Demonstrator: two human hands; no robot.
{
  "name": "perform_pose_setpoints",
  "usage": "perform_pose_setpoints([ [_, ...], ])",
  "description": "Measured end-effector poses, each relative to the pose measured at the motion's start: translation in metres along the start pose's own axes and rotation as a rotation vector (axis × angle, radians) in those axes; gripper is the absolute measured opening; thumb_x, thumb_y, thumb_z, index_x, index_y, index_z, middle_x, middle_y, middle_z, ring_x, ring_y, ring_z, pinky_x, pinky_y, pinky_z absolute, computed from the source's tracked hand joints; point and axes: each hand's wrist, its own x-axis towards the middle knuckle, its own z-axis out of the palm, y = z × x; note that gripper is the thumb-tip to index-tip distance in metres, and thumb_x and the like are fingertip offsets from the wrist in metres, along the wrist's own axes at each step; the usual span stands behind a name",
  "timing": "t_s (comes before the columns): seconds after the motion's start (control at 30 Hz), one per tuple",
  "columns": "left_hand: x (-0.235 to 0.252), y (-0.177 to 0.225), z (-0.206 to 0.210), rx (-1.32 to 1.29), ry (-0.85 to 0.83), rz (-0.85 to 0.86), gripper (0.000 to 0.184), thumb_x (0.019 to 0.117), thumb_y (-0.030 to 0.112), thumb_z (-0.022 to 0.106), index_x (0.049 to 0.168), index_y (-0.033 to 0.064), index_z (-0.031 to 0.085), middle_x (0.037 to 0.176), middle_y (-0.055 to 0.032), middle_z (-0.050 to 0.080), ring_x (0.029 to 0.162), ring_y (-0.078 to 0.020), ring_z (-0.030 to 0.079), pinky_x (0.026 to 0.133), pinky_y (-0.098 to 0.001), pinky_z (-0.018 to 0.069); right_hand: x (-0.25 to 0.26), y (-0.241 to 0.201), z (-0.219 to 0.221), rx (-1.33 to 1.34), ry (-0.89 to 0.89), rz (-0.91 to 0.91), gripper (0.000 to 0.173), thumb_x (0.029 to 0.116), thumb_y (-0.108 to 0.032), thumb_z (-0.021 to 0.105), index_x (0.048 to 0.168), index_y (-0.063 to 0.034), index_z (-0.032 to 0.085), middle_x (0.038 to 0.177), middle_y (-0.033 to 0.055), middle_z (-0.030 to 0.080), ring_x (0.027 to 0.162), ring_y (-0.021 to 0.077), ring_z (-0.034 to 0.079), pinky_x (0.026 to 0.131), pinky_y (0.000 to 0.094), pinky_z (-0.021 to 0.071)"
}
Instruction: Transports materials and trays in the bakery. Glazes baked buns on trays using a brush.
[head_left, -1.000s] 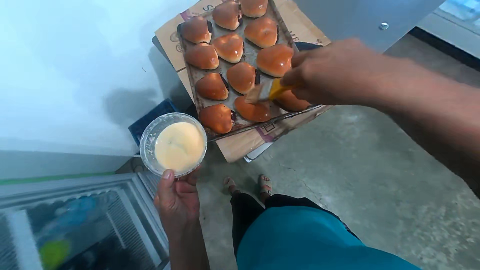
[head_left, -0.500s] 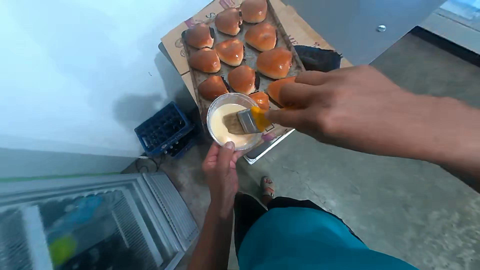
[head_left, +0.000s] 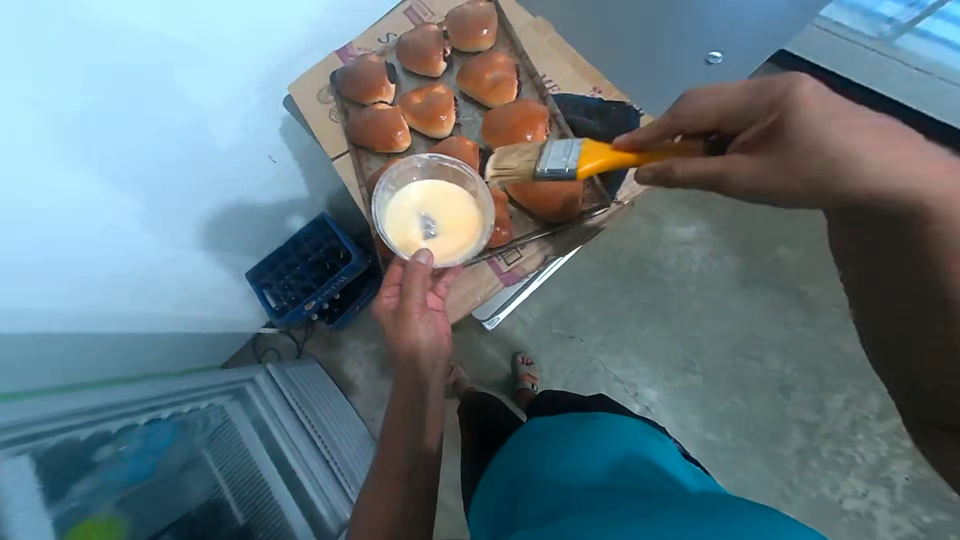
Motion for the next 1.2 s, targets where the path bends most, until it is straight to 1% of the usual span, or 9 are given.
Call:
perform_pose_setpoints([
  [0.07, 0.009, 0.000, 0.009, 0.001, 0.019, -0.009, 0.019, 0.1029, 0.009, 0.051, 0.116, 0.0007, 0.062, 0.103, -0.0117, 0.071, 0.093, -0.0235, 0.073, 0.089, -0.0419, 0.0612, 0.002, 0.005, -0.008, -0.257, -0.080, 0.040, 0.023, 0.0935, -0.007, 0.068, 0.116, -0.0077, 0.076, 0.099, 0.0150, 0.067, 0.080, 0.0312, 0.065, 0.068, 0.0552, 0.0517],
  [0.13, 0.014, 0.002, 0.015, -0.007, 0.024, -0.026, 0.019, 0.1029, 0.010, 0.052, 0.117, 0.0003, 0.062, 0.103, -0.0126, 0.071, 0.094, -0.0243, 0.073, 0.089, -0.0412, 0.0608, 0.002, 0.005, -0.012, -0.487, -0.203, 0.137, 0.021, 0.0932, -0.004, 0.071, 0.111, -0.0110, 0.078, 0.098, 0.0180, 0.068, 0.083, 0.0426, 0.067, 0.065, 0.0656, 0.0499],
  [0.33, 0.011, 0.007, 0.006, -0.015, 0.010, -0.019, 0.021, 0.1043, 0.010, 0.044, 0.114, 0.0015, 0.061, 0.103, -0.0140, 0.071, 0.096, -0.0268, 0.073, 0.091, -0.0451, 0.0606, 0.020, -0.028, -0.017, -0.616, -0.172, 0.119, 0.019, 0.0970, -0.004, 0.063, 0.112, -0.0054, 0.075, 0.099, 0.0257, 0.066, 0.084, 0.0516, 0.065, 0.061, 0.0676, 0.0454],
  [0.43, 0.002, 0.014, -0.006, -0.007, 0.041, 0.035, 0.021, 0.1036, 0.011, 0.044, 0.113, 0.0007, 0.060, 0.105, -0.0158, 0.071, 0.098, -0.0287, 0.073, 0.091, -0.0473, 0.0604, 0.042, -0.022, 0.010, -0.580, -0.258, 0.075, 0.017, 0.0954, -0.003, 0.062, 0.108, -0.0042, 0.074, 0.101, 0.0237, 0.066, 0.087, 0.0483, 0.066, 0.063, 0.0659, 0.0483],
  [0.57, -0.010, 0.028, -0.048, -0.026, 0.058, 0.081, 0.020, 0.0994, 0.017, 0.056, 0.112, 0.0038, 0.064, 0.102, -0.0148, 0.074, 0.094, -0.0266, 0.075, 0.087, -0.0442, 0.0627, 0.029, -0.022, -0.025, -0.655, -0.387, 0.146, 0.015, 0.0954, -0.007, 0.065, 0.103, -0.0115, 0.077, 0.094, 0.0157, 0.067, 0.081, 0.0408, 0.066, 0.060, 0.0621, 0.0486],
  [0.67, -0.012, 0.034, -0.068, -0.017, 0.065, 0.098, 0.020, 0.1004, 0.016, 0.051, 0.110, 0.0042, 0.065, 0.099, -0.0135, 0.075, 0.092, -0.0258, 0.075, 0.086, -0.0430, 0.0632, 0.037, -0.037, -0.027, -0.650, -0.342, 0.198, 0.017, 0.0967, -0.009, 0.064, 0.110, -0.0085, 0.075, 0.098, 0.0204, 0.067, 0.085, 0.0458, 0.065, 0.063, 0.0656, 0.0461],
  [0.87, -0.026, 0.043, -0.074, -0.029, 0.112, 0.113, 0.021, 0.1023, 0.016, 0.041, 0.113, 0.0054, 0.056, 0.101, -0.0119, 0.074, 0.094, -0.0258, 0.075, 0.087, -0.0421, 0.0629, 0.031, -0.017, 0.015, -0.599, -0.314, -0.060, 0.011, 0.0938, 0.002, 0.063, 0.098, -0.0033, 0.072, 0.093, 0.0204, 0.064, 0.082, 0.0438, 0.066, 0.058, 0.0577, 0.0498],
  [1.07, -0.029, 0.041, -0.082, 0.007, 0.191, 0.087, 0.028, 0.1053, 0.016, 0.028, 0.111, 0.0061, 0.053, 0.098, -0.0078, 0.074, 0.092, -0.0222, 0.075, 0.087, -0.0396, 0.0630, 0.003, 0.001, -0.043, -0.652, -0.190, 0.093, 0.021, 0.0960, -0.003, 0.063, 0.112, -0.0095, 0.076, 0.094, 0.0213, 0.065, 0.079, 0.0473, 0.065, 0.056, 0.0651, 0.0459],
  [1.2, -0.027, 0.039, -0.070, -0.024, 0.161, 0.095, 0.028, 0.1051, 0.016, 0.027, 0.113, 0.0061, 0.052, 0.100, -0.0096, 0.073, 0.094, -0.0236, 0.075, 0.087, -0.0404, 0.0628, 0.037, 0.002, -0.014, -0.516, -0.155, 0.146, 0.022, 0.0986, -0.008, 0.061, 0.117, -0.0060, 0.073, 0.105, 0.0243, 0.066, 0.092, 0.0492, 0.065, 0.069, 0.0685, 0.0479],
])
